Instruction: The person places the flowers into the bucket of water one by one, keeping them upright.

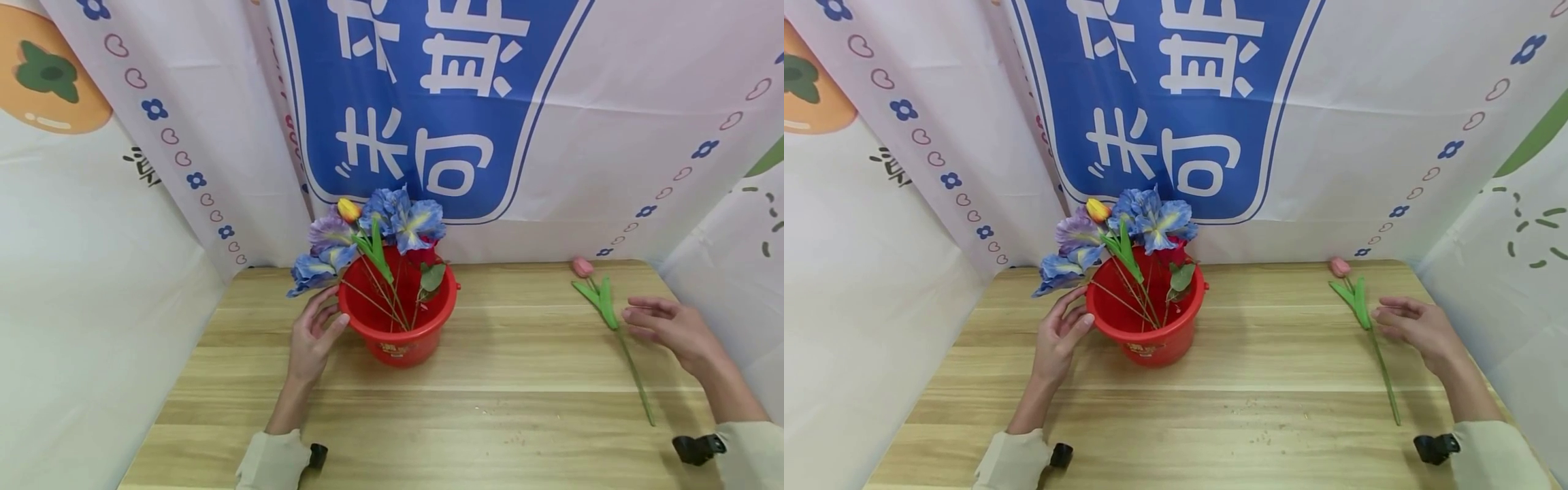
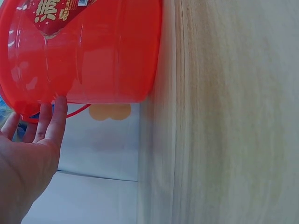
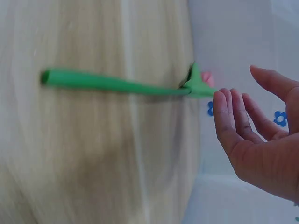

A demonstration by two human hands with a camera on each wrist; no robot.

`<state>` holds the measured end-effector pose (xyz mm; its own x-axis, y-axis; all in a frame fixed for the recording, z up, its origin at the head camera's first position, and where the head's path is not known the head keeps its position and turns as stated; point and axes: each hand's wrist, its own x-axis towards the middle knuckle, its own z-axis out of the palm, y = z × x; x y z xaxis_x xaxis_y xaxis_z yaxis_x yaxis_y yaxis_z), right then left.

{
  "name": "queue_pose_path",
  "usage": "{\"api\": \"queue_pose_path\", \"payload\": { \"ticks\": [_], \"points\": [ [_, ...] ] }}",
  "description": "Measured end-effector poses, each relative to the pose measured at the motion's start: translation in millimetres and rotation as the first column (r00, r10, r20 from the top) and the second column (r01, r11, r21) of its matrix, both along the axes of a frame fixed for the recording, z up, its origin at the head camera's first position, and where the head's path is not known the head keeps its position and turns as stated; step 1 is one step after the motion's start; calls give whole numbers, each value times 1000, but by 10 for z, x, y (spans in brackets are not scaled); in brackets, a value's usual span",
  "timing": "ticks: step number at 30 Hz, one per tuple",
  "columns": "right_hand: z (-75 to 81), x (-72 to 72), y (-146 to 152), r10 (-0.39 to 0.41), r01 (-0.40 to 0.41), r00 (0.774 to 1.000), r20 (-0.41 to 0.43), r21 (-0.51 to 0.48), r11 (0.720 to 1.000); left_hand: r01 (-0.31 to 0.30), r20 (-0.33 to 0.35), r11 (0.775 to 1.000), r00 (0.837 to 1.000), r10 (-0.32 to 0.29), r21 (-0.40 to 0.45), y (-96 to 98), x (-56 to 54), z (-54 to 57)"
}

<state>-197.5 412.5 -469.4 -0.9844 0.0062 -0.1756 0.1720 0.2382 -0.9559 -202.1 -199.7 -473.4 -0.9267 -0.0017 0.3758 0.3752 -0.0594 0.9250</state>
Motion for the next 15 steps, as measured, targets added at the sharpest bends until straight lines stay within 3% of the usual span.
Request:
{"api": "queue_pose_path", "payload": {
  "ticks": [5, 15],
  "points": [
    [-84, -65, 103, 33, -37, 997, 71, 59, 998, -7, 0, 1000, 1000, 7, -11, -7, 0, -8],
    [-225, -196, 192, 56, -64, 979, 195, 36, 997, -2, 2, 1000, 1000, 2, -10, -8, -2, -11]
  ]
}}
